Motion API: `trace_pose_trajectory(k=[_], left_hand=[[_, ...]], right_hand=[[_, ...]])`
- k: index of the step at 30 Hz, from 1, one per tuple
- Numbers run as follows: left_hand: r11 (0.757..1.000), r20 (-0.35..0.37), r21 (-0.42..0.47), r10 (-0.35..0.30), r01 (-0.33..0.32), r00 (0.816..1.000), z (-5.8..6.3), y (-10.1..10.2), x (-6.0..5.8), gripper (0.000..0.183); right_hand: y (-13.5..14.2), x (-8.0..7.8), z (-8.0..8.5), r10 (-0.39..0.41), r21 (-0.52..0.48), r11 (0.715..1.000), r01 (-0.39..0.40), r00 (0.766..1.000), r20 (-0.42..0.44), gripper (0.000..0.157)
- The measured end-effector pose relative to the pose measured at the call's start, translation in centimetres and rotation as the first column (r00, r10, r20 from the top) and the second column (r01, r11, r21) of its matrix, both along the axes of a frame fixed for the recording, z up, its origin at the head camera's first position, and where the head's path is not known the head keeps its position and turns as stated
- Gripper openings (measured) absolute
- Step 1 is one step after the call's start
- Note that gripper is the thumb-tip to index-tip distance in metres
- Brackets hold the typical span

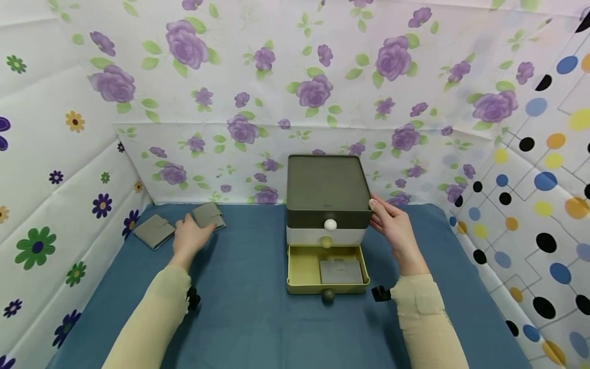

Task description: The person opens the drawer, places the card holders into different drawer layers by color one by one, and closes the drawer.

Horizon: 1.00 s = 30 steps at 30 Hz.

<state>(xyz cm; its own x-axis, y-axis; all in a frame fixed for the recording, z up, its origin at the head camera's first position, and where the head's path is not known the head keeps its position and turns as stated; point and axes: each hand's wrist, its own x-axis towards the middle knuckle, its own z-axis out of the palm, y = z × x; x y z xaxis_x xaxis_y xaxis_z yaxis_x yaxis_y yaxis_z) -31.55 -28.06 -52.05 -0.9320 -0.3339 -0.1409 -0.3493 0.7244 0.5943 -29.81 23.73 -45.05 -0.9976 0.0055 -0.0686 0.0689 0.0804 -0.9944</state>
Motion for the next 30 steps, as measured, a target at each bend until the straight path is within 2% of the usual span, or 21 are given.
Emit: trace_pose_trajectory(k=[4,9,14,20,25,30], left_hand=[[0.998,0.017,-0.049,0.047,-0.046,0.999,-0.4,0.5,-1.0,0.101],[0.992,0.024,-0.064,0.107,-0.105,0.994,-0.9,1.0,-2.0,0.105],[0.990,0.064,-0.074,0.127,-0.123,0.990,-1.1,1.6,-3.0,0.111],[0.988,0.110,-0.121,0.109,-0.096,0.988,-0.9,2.1,-3.8,0.112],[0.982,0.169,-0.188,0.065,-0.033,0.984,-1.0,1.8,-4.3,0.105],[0.980,0.209,-0.193,-0.009,0.050,0.978,-0.9,1.1,-4.6,0.091]], right_hand=[[-0.2,-0.1,-0.1,0.007,-0.005,1.000,-0.007,1.000,0.000,0.072],[-0.3,-0.3,-0.2,0.015,-0.020,1.000,-0.015,1.000,0.002,0.072],[-0.1,-0.3,-0.2,0.006,-0.026,1.000,-0.005,1.000,0.007,0.073],[0.3,-0.4,-0.3,-0.012,-0.026,1.000,0.011,1.000,-0.004,0.072],[0.4,-0.5,-0.3,-0.012,-0.030,0.999,0.012,1.000,0.003,0.073],[0.4,-0.4,-0.1,-0.013,-0.033,0.999,0.013,1.000,0.002,0.073]])
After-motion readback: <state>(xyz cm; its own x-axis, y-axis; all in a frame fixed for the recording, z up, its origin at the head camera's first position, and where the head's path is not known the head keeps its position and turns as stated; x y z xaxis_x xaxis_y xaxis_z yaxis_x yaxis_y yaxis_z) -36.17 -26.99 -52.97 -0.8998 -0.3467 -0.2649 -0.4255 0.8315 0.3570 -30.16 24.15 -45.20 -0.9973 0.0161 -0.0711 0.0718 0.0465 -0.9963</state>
